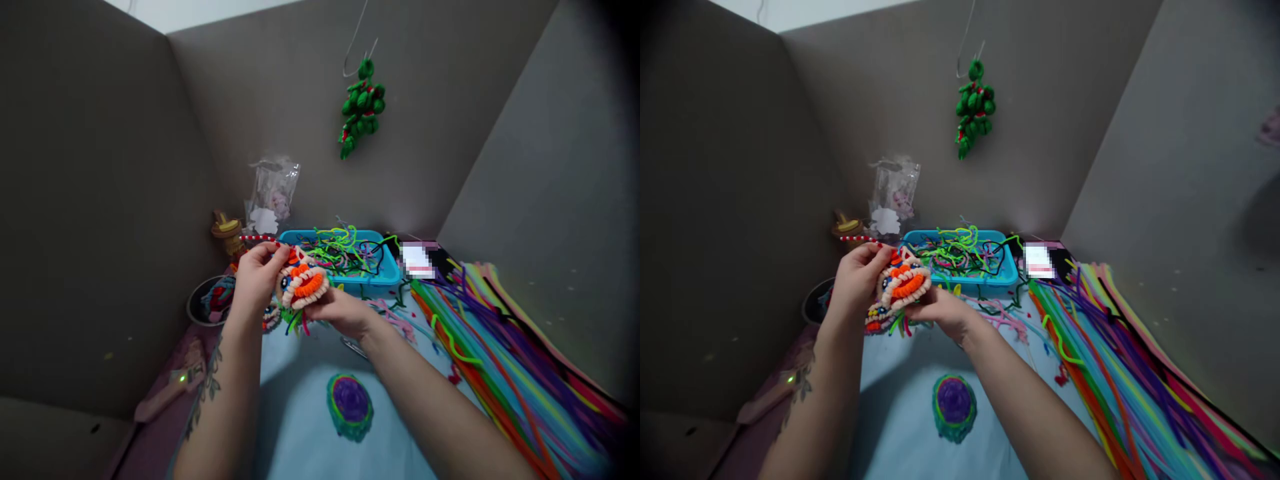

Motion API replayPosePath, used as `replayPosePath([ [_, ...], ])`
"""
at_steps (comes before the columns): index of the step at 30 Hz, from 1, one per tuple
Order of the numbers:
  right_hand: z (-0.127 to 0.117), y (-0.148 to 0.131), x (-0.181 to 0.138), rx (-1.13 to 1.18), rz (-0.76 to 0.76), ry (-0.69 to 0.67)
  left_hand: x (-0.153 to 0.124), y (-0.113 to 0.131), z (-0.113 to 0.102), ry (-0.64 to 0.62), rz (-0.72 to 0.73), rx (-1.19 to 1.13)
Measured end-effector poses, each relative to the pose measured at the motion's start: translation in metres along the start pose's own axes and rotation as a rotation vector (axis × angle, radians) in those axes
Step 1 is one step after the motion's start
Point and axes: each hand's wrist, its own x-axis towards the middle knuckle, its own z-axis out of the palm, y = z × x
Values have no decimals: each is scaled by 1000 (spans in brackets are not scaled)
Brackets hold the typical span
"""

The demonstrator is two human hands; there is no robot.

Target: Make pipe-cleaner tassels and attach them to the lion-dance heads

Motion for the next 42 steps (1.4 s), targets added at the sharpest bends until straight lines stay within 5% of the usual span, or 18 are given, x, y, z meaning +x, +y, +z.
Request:
replayPosePath([
  [6, -5, 1, 0, -104, 18, -106, 8, -4, -17, -126, -36, -8],
  [15, -7, 8, 0, -156, 41, 0, 12, -9, -29, -158, -120, -146],
  [23, -13, 28, 7, -20, 207, 83, 22, -52, -41, -174, -393, -246],
  [31, 9, 58, -14, 153, 402, -60, -31, -73, -71, -162, -519, -240],
  [36, 24, 65, -42, 267, 479, 4, -61, -80, -76, -195, -581, -179],
  [42, 23, 62, -47, 177, 511, 102, -62, -84, -77, -152, -493, 17],
])
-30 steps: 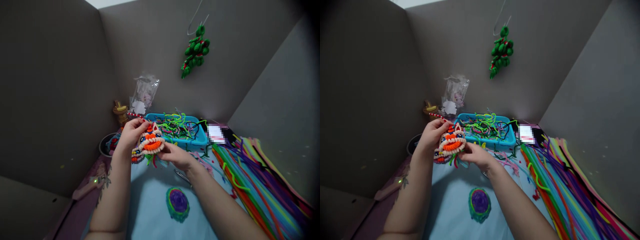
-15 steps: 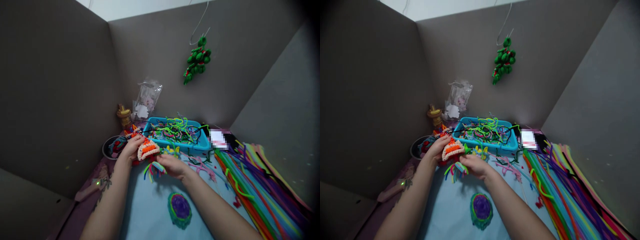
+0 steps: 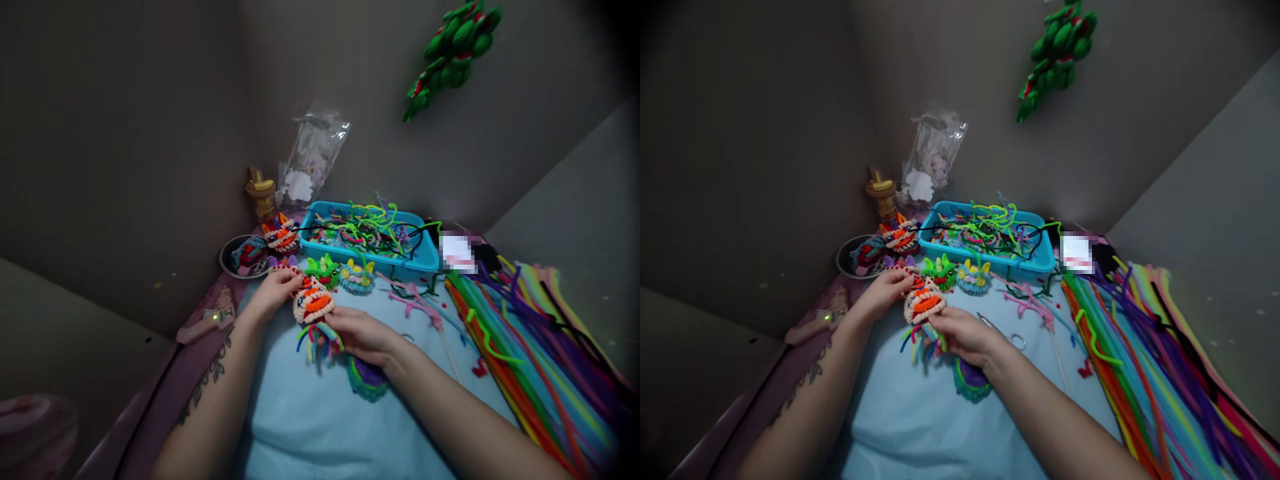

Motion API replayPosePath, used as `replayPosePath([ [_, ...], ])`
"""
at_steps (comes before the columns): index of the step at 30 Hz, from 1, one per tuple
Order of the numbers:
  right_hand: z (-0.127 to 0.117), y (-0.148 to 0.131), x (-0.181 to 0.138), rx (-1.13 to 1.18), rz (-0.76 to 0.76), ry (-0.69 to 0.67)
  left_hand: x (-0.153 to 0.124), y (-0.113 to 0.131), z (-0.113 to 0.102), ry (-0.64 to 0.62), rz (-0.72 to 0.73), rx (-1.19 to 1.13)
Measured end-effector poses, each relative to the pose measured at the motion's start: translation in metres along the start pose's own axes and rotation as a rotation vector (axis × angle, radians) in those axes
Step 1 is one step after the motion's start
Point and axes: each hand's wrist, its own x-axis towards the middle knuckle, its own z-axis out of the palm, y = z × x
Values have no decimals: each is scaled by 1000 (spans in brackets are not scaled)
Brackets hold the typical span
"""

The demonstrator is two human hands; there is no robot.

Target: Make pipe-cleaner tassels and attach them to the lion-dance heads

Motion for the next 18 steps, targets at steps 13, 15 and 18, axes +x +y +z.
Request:
replayPosePath([
  [13, -21, -3, -17, -388, -121, 32, -108, -35, 33, 220, 255, 382],
  [15, -20, -2, -20, -434, -209, -7, -116, -44, 43, 249, 261, 340],
  [18, -19, -1, -24, -476, -292, 38, -121, -48, 52, 295, 242, 279],
])
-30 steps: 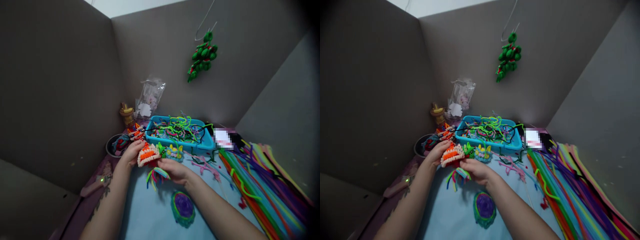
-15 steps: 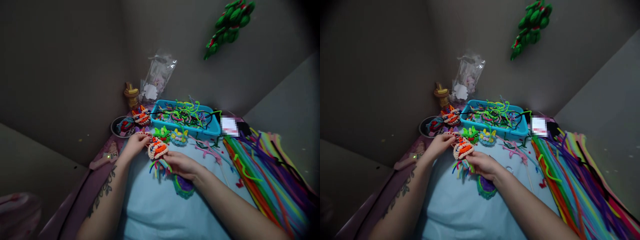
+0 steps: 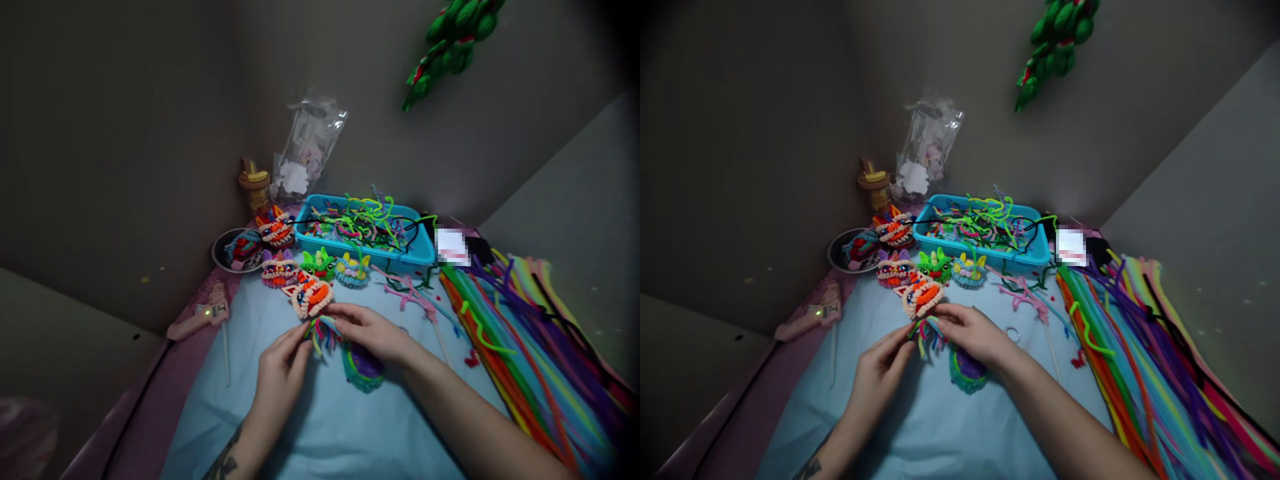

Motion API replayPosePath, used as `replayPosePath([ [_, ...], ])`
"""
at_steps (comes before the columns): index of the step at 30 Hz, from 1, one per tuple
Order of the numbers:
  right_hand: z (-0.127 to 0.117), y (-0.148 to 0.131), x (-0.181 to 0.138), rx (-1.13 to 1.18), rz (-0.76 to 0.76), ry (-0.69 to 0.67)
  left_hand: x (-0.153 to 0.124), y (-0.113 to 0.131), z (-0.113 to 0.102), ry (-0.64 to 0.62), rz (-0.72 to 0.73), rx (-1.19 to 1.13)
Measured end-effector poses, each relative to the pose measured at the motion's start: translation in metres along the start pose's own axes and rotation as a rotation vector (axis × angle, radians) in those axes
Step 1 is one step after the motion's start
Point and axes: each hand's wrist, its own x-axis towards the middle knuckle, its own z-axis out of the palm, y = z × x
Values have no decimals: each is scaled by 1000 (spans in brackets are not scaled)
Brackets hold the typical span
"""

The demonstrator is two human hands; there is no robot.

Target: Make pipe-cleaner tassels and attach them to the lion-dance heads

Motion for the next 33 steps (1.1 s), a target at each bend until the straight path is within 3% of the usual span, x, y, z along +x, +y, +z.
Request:
replayPosePath([
  [3, -1, 0, -6, -57, -16, 66, -2, 2, 3, 17, -28, -13],
  [8, 0, 6, -15, 6, -47, 18, -6, 2, 7, 18, -35, -18],
  [14, 10, 14, -4, 6, -51, 179, -3, -2, 9, 14, -168, -98],
  [23, 29, 3, 9, 22, -157, 105, 0, -2, -2, 164, -239, -234],
  [29, 33, 15, 8, -262, -208, 296, -6, -3, 6, 123, -231, -289],
  [33, 34, 19, 6, -486, -362, 406, -10, -4, 6, 99, -130, -159],
])
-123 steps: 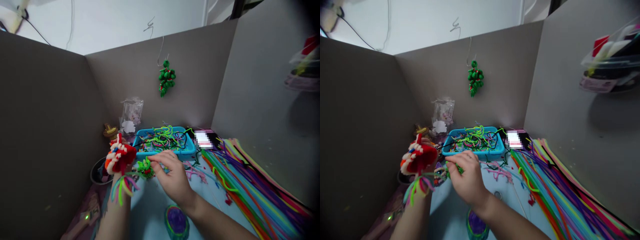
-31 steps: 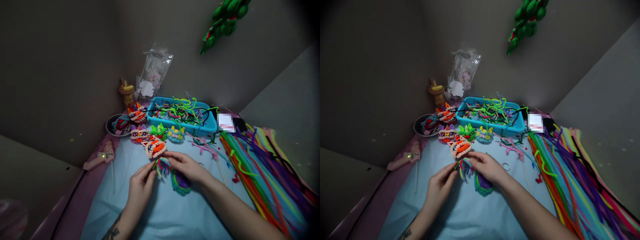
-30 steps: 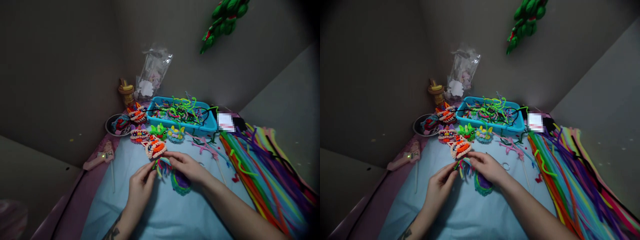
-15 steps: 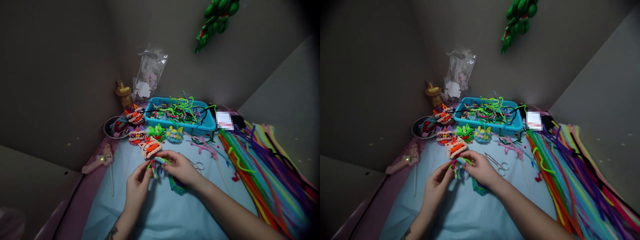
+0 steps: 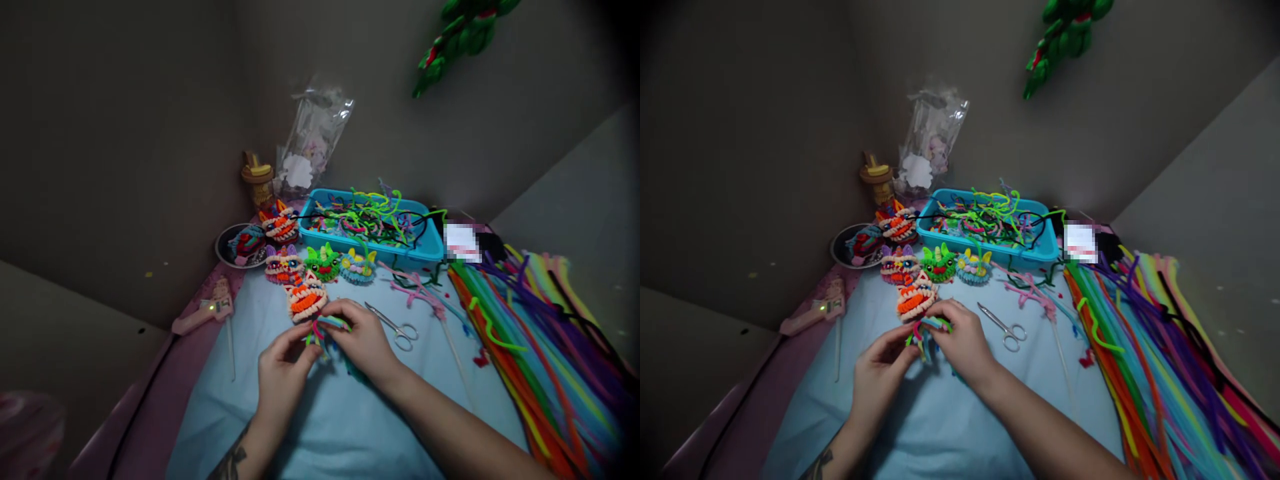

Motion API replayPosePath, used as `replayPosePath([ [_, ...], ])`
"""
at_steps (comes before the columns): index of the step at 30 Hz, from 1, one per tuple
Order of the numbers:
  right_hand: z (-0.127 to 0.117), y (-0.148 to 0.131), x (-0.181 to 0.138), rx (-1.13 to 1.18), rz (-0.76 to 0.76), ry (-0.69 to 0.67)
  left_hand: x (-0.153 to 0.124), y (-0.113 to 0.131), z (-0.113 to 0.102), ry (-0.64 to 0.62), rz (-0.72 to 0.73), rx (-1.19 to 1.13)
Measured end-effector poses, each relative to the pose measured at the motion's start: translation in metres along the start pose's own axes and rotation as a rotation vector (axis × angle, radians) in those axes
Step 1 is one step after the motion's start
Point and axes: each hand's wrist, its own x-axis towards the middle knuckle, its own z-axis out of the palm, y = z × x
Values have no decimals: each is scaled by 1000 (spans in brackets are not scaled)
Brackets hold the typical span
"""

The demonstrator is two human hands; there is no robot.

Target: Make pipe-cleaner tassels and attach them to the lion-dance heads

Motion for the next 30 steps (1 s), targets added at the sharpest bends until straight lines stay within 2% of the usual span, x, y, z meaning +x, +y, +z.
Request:
replayPosePath([
  [3, 1, 1, -1, -60, -100, 37, -1, -2, -3, -3, 96, 149],
  [5, 2, 2, -1, -92, -144, 40, -1, -2, -6, 25, 214, 266],
  [10, 5, -2, -3, -168, -219, 57, 3, 5, -11, 50, 721, 590],
  [12, 7, -4, -5, -201, -225, 75, 4, 9, -9, 92, 828, 690],
  [15, 10, -5, -6, -253, -226, 84, 3, 15, -2, 166, 888, 799],
  [19, 11, -4, -5, -288, -226, 100, -1, 18, 7, 173, 942, 876],
  [30, 5, -3, -6, -243, -248, 116, 4, 16, -4, 177, 905, 904],
])
